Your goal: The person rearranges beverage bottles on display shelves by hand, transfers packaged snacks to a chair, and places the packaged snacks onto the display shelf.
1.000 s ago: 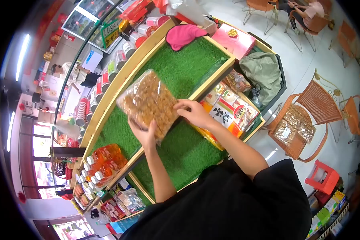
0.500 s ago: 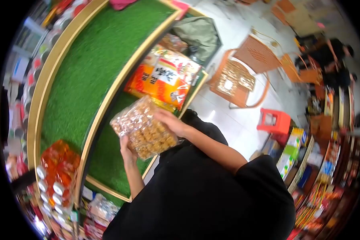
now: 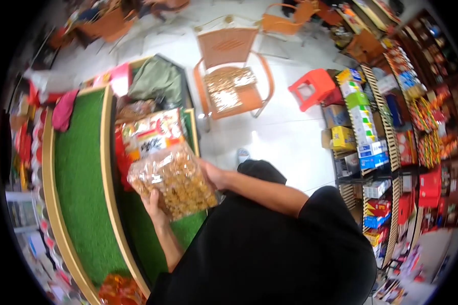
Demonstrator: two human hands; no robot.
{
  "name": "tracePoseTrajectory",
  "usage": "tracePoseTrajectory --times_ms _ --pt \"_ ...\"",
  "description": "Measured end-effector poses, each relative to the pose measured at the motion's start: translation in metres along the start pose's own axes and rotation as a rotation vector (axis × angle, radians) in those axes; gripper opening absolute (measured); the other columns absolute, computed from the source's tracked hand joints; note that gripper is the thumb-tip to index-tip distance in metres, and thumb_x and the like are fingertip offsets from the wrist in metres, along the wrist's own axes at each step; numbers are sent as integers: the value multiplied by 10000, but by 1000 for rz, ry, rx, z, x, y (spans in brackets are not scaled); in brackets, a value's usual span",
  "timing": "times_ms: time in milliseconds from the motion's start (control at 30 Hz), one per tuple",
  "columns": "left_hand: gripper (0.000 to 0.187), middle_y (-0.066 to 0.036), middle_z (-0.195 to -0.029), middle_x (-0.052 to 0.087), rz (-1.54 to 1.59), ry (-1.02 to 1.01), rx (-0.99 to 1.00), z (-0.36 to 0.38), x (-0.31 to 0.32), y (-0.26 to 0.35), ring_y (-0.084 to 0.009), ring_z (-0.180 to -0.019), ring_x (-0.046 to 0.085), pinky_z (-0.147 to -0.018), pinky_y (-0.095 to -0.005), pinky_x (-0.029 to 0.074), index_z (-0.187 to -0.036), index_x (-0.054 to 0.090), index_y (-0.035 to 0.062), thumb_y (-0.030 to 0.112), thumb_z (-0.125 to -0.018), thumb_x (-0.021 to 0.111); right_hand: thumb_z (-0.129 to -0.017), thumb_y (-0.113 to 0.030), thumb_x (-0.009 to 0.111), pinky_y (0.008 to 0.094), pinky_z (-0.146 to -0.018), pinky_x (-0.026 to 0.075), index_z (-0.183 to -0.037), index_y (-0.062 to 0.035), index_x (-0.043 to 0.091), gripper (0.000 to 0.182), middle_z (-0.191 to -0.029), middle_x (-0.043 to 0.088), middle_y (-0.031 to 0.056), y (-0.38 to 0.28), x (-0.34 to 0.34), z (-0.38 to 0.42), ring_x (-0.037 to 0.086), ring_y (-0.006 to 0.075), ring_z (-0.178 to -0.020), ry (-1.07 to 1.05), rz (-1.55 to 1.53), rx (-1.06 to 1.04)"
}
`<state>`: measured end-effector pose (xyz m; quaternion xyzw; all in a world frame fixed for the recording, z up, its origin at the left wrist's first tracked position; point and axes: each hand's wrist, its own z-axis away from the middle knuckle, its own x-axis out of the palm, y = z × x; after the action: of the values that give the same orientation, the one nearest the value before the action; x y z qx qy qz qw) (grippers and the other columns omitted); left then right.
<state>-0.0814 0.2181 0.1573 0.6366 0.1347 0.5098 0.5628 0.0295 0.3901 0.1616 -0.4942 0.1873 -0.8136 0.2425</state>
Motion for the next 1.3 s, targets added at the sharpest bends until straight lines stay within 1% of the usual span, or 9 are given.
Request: tracePoseTrajectory --times_ms 233,433,633,733,833,867,967,1200,1300 --pt "968 -189 -1429 265 -599 -430 6 10 88 -7 -240 -1286 316 -1069 -363 250 -1451 0 -21 184 -796 683 -937 -485 393 353 -998 396 -1309 -9 458 607 -1295 521 111 -39 -63 46 515 217 -1148 30 -11 -223" --pt "719 -151 -1247 446 -843 -885 52 -2 184 -15 -249 -1165 437 -990 -355 352 -1325 293 -18 179 -763 696 -935 -413 442 345 -965 420 -1274 -17 496 524 -1251 549 111 -46 -142 57 543 212 -1098 88 -118 -265" --pt "535 -130 -1257 508 -108 -381 -476 -48 187 -127 -241 -1122 521 -954 -346 428 -1316 395 15 302 -881 517 -932 -341 491 338 -933 444 -1238 -25 534 443 -1207 578 111 -64 -258 15 570 207 -1049 270 -396 -336" --pt "558 -150 -1334 435 299 -423 -583 -61 261 -150 -262 -1165 499 -958 -372 439 -1350 365 38 311 -891 527 -938 -304 480 322 -859 461 -1167 -32 587 372 -1104 620 97 -122 -283 53 580 188 -969 633 269 -475" --pt "559 -137 -1352 440 -138 -659 -160 -77 288 -202 -305 -1186 481 -969 -456 424 -1357 368 57 423 -937 416 -935 -301 471 314 -825 452 -1142 -25 595 366 -1049 623 81 -145 -312 102 562 166 -948 655 243 -691" --pt "554 -132 -1345 451 166 -575 -641 -90 297 -207 -304 -1200 468 -983 -460 408 -1354 371 55 417 -938 412 -937 -329 466 319 -837 443 -1157 -20 581 396 -1051 614 80 -147 -323 119 554 164 -955 690 235 -653" --pt "516 -126 -1346 453 -36 -684 -743 -77 360 -218 -301 -1214 451 -1019 -463 364 -1351 376 58 377 -947 414 -947 -392 440 348 -839 435 -1213 -37 543 456 -1072 584 87 -144 -361 171 536 163 -960 819 317 -767" --pt "574 -106 -1335 439 -867 -959 -819 -63 427 -264 -207 -1177 467 -965 -348 398 -1404 324 37 240 -920 556 -946 -454 407 470 -843 506 -1228 -28 499 519 -1219 548 147 -100 -421 162 569 255 -1061 298 -551 -573" --pt "473 -108 -1267 473 -993 -1384 -379 -88 425 -300 -176 -1114 481 -935 -295 400 -1324 429 19 188 -906 573 -947 -445 407 482 -836 517 -1241 -18 486 524 -1218 548 161 -86 -453 156 573 277 -1060 311 -727 -573"
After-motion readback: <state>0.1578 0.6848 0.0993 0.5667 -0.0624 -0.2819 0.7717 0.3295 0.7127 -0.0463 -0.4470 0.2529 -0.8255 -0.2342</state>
